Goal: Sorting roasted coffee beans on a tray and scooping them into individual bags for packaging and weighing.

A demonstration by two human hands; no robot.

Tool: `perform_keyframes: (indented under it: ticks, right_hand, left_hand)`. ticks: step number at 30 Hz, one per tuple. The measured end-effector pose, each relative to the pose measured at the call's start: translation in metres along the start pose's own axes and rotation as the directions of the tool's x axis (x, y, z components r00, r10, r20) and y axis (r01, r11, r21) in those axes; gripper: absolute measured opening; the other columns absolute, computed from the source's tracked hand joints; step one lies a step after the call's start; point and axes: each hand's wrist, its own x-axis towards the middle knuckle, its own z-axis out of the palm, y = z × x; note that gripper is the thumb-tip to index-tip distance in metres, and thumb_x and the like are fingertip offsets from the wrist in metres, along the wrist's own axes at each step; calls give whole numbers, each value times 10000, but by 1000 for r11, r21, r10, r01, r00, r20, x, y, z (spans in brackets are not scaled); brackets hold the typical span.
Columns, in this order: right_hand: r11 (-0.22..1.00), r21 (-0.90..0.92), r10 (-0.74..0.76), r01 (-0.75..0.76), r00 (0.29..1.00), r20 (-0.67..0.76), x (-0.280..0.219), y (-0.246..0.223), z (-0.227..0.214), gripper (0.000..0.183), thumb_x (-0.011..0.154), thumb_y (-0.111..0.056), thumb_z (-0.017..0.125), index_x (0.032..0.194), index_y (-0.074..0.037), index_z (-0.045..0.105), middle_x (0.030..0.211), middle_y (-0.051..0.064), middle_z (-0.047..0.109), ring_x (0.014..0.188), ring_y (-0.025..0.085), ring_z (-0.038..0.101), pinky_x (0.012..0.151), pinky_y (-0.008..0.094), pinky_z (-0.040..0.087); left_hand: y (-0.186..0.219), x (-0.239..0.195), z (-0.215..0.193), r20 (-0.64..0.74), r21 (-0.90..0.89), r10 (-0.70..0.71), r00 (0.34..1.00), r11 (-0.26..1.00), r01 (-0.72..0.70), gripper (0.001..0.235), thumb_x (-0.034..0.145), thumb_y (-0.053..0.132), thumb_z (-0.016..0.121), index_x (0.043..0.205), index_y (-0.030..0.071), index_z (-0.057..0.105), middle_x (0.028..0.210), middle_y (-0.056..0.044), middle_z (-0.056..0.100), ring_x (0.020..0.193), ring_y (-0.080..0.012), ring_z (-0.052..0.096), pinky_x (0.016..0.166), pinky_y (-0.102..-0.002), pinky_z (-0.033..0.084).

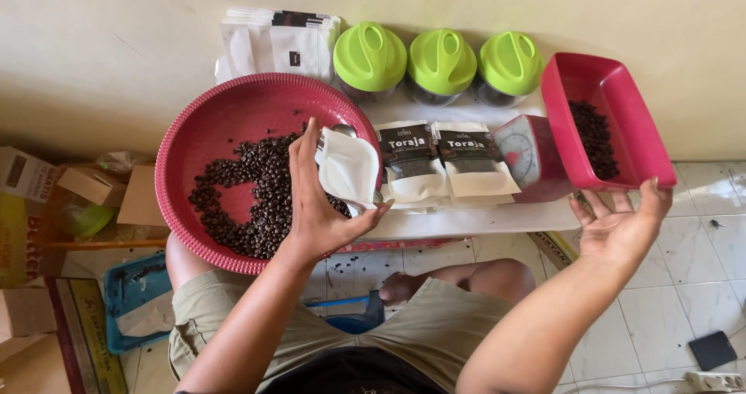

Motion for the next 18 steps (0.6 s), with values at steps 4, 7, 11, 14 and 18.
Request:
perform_keyframes:
  ticks: [4, 7, 11, 14, 18]
  right_hand:
    - [996, 34, 84, -82, 995, -56, 1, -11, 6, 682, 676, -460, 592, 1297, -183, 544, 1206, 92, 616, 1001, 285, 751, 830, 417, 616]
    - [999, 50, 23, -20, 998, -63, 1, -10, 6, 467, 728, -341, 541, 1174, -212, 491, 1110, 120, 559, 860, 308, 693, 811, 449, 675]
    - [986, 26, -162, 163, 987, -13, -19, -11, 13, 495, 727, -227, 488, 1217, -259, 425, 1263, 102, 532, 998, 442, 688, 733, 514, 708]
    - [980, 140, -151, 138, 985, 80, -41, -4, 23, 578, 734, -163, 507, 1306, -237, 469, 1257, 104, 576, 958, 421, 687, 737, 511, 699]
    - [950, 308, -37, -55, 958, 285, -40, 58, 20, 552, 791, -164, 613, 1330, -283, 610, 1251, 121, 718, 1048, 362, 758, 849, 528, 699]
  left_hand:
    - [11, 5, -3, -10, -42, -12, 1000, 999, 12, 1113, 757, 432, 855, 1568, -19, 241, 1551, -198, 374, 1348, -349, 387, 1193, -520, 374]
    - [22, 12, -3, -25, -148, -104, 994, 984, 99, 1066, 712, 421, 831, 1524, -13, 295, 1368, -189, 410, 1326, -316, 389, 1182, -470, 366]
    - [42, 20, -2, -2, -370, -140, 990, 920, 129, 969, 785, 390, 789, 1520, -9, 300, 1497, -169, 405, 1369, -285, 442, 1207, -411, 359]
    - [49, 21, 2, 111, -516, -173, 979, 832, 205, 960, 796, 364, 785, 1536, 2, 292, 1549, -172, 385, 1379, -272, 462, 1193, -381, 376]
    - [44, 16, 13, 232, -641, -168, 958, 714, 280, 1109, 701, 344, 887, 1558, -56, 308, 1299, -342, 518, 1244, -453, 526, 1071, -635, 427]
